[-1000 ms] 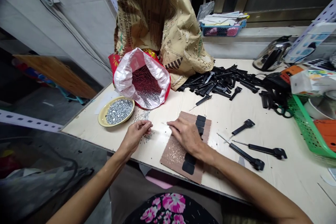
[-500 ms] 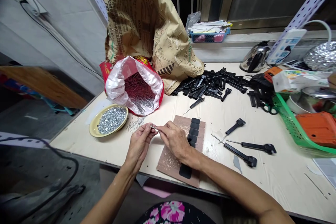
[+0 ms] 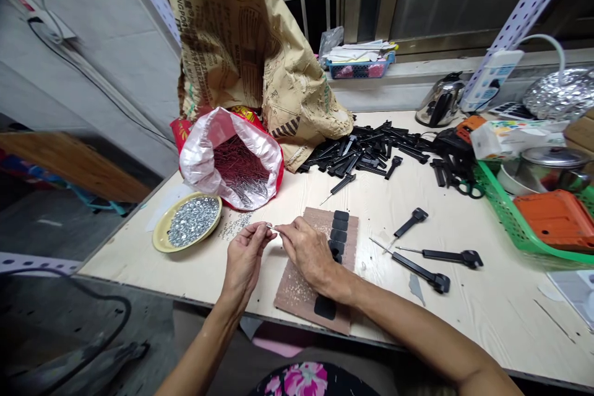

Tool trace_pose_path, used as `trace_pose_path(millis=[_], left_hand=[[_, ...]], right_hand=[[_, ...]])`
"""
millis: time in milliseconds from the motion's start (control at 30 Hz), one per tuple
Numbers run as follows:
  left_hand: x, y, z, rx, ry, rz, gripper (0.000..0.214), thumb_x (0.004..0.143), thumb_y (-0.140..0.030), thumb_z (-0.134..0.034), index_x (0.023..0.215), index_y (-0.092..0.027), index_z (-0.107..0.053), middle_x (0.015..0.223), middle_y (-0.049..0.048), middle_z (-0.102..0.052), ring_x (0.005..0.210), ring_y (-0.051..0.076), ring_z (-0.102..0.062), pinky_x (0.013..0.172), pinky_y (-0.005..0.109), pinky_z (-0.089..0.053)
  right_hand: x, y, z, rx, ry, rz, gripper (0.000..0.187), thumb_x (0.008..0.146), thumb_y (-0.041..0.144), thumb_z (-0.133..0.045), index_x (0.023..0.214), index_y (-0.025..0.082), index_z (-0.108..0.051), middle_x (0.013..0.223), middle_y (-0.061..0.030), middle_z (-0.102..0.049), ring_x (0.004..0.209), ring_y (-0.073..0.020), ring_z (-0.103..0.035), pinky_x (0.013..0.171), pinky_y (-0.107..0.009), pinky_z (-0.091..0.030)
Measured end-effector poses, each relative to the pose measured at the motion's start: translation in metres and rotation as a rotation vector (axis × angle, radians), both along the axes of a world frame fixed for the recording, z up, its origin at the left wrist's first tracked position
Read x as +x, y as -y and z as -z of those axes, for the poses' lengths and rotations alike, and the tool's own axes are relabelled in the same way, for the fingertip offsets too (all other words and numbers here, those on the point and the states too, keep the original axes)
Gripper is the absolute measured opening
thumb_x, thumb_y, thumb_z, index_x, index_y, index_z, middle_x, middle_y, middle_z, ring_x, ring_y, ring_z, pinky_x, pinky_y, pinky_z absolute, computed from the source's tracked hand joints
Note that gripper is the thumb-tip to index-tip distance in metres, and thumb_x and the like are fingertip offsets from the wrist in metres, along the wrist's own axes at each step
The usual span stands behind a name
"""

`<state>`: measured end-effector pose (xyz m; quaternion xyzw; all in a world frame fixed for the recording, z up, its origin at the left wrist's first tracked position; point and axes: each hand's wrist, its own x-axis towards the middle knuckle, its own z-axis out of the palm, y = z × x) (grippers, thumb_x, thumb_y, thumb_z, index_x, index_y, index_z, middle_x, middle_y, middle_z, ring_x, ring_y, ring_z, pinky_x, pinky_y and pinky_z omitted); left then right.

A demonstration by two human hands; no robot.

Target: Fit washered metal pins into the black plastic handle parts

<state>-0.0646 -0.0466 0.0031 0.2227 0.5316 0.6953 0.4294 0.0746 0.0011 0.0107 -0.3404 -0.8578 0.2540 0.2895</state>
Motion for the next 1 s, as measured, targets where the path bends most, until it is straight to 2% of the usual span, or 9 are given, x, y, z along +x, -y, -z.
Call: trace_pose_path(millis=[233,367,433,567,633,700,767,867,1000], left_hand=[[-0.006,-0.001,0.002,-0.035,-0.058,0.074,0.027,0.067,-0.03,-0.075,0.085,-0.013,-0.064,0.078,0.0002,-0.063,0.067,0.01,-0.062,0.072,0.026,-0.05],[-0.002,-0.002,0.004,-0.062,-0.258,0.073,0.023,0.073,-0.031,-0.07,0.086,-0.013,-0.064,0.076,0.0011,-0.065,0.068,0.012,-0.063,0.072,0.026,-0.048],[0.004,-0.003,0.006,-0.062,-0.378,0.046,0.021,0.076,-0.032,-0.067,0.086,-0.014,-0.064,0.077,0.0018,-0.065,0.071,0.013,-0.063,0.073,0.028,-0.048],[0.017,-0.008,0.011,-0.001,-0.639,-0.047,0.015,0.079,-0.03,-0.063,0.085,-0.016,-0.064,0.085,0.0035,-0.066,0.082,0.016,-0.062,0.08,0.03,-0.048],[0.023,-0.011,0.013,0.045,-0.765,-0.061,0.012,0.081,-0.028,-0.061,0.085,-0.017,-0.064,0.089,0.0038,-0.066,0.088,0.016,-0.062,0.085,0.03,-0.046],[0.029,-0.014,0.013,0.073,-0.83,-0.048,0.012,0.081,-0.027,-0.061,0.087,-0.018,-0.065,0.092,0.0039,-0.066,0.091,0.016,-0.061,0.088,0.03,-0.045],[0.035,-0.015,0.014,0.064,-0.801,-0.014,0.013,0.081,-0.029,-0.061,0.087,-0.017,-0.066,0.092,0.0043,-0.066,0.091,0.016,-0.061,0.088,0.031,-0.046],[0.045,-0.018,0.014,-0.008,-0.618,0.086,0.021,0.082,-0.035,-0.059,0.087,-0.015,-0.067,0.085,0.0045,-0.067,0.084,0.016,-0.062,0.085,0.031,-0.048],[0.052,-0.019,0.014,-0.04,-0.374,0.225,0.038,0.088,-0.044,-0.047,0.104,-0.014,-0.064,0.089,0.0065,-0.067,0.082,0.017,-0.064,0.083,0.035,-0.051]], right_hand=[[0.003,0.0,-0.002,0.006,0.05,0.057,0.02,0.093,0.026,-0.046,0.099,0.019,-0.064,0.09,-0.0046,-0.062,0.078,-0.0161,-0.061,0.067,-0.026,-0.046],[0.009,-0.002,-0.002,-0.008,0.034,0.058,0.019,0.093,0.025,-0.047,0.099,0.019,-0.064,0.09,-0.0048,-0.062,0.077,-0.0159,-0.059,0.066,-0.026,-0.044],[0.011,-0.004,-0.002,-0.081,-0.054,0.055,0.018,0.091,0.024,-0.048,0.096,0.018,-0.064,0.088,-0.0043,-0.062,0.077,-0.0155,-0.059,0.069,-0.026,-0.044],[0.014,-0.01,-0.001,-0.382,-0.254,0.026,0.017,0.089,0.021,-0.05,0.081,0.016,-0.064,0.073,-0.0009,-0.062,0.07,-0.0139,-0.057,0.065,-0.024,-0.043],[0.018,-0.012,0.002,-0.353,-0.292,0.049,0.016,0.088,0.02,-0.051,0.079,0.016,-0.063,0.073,-0.001,-0.061,0.07,-0.0139,-0.056,0.065,-0.025,-0.042],[0.025,-0.014,0.006,-0.221,-0.291,0.082,0.014,0.088,0.019,-0.051,0.082,0.016,-0.063,0.079,-0.0021,-0.059,0.074,-0.0142,-0.055,0.069,-0.026,-0.042],[0.034,-0.016,0.011,-0.158,-0.267,0.082,0.014,0.089,0.019,-0.051,0.084,0.017,-0.064,0.082,-0.0026,-0.058,0.077,-0.0142,-0.055,0.071,-0.026,-0.042],[0.05,-0.021,0.013,-0.191,-0.222,0.079,0.015,0.09,0.02,-0.051,0.087,0.018,-0.066,0.082,-0.0023,-0.06,0.079,-0.0144,-0.056,0.073,-0.026,-0.042],[0.075,-0.026,0.013,-0.17,-0.114,0.13,0.017,0.091,0.025,-0.051,0.097,0.023,-0.067,0.09,-0.0021,-0.062,0.082,-0.0144,-0.058,0.073,-0.027,-0.043]])
